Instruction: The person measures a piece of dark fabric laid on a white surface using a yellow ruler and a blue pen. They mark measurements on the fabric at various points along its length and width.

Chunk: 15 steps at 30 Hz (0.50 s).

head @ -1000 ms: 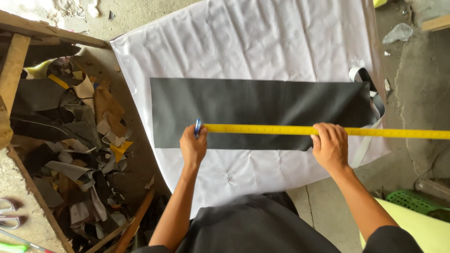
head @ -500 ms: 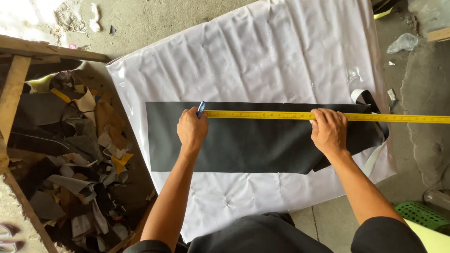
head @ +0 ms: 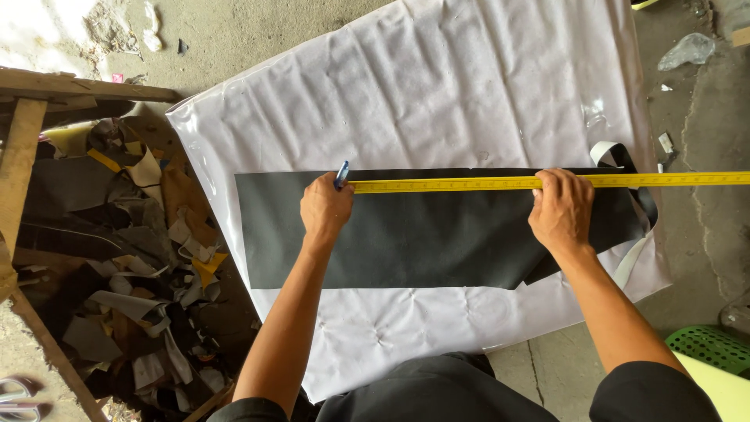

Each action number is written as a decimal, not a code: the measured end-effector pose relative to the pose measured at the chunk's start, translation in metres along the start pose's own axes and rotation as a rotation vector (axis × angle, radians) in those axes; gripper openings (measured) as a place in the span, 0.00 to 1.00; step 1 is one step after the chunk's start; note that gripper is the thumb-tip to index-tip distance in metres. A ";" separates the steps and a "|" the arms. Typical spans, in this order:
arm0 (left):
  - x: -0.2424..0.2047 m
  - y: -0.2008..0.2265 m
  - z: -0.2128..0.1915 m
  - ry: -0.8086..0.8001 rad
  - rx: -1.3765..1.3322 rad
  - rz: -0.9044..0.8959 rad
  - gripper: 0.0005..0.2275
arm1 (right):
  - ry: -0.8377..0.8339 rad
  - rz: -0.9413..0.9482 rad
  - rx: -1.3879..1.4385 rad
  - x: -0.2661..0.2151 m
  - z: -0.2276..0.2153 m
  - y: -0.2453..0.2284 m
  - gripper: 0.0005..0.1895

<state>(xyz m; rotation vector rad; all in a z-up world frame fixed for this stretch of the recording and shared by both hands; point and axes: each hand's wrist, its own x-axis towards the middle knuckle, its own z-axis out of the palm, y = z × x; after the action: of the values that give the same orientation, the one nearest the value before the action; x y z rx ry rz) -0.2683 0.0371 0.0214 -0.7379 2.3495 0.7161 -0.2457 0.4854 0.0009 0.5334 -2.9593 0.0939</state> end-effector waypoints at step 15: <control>-0.005 0.032 0.021 -0.071 -0.027 0.048 0.09 | -0.063 0.052 -0.099 -0.004 -0.021 0.022 0.22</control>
<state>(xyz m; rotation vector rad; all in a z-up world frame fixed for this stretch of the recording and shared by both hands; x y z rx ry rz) -0.2775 0.0744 0.0197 -0.6588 2.3036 0.7835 -0.2474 0.5094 0.0199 0.4555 -3.0197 -0.0645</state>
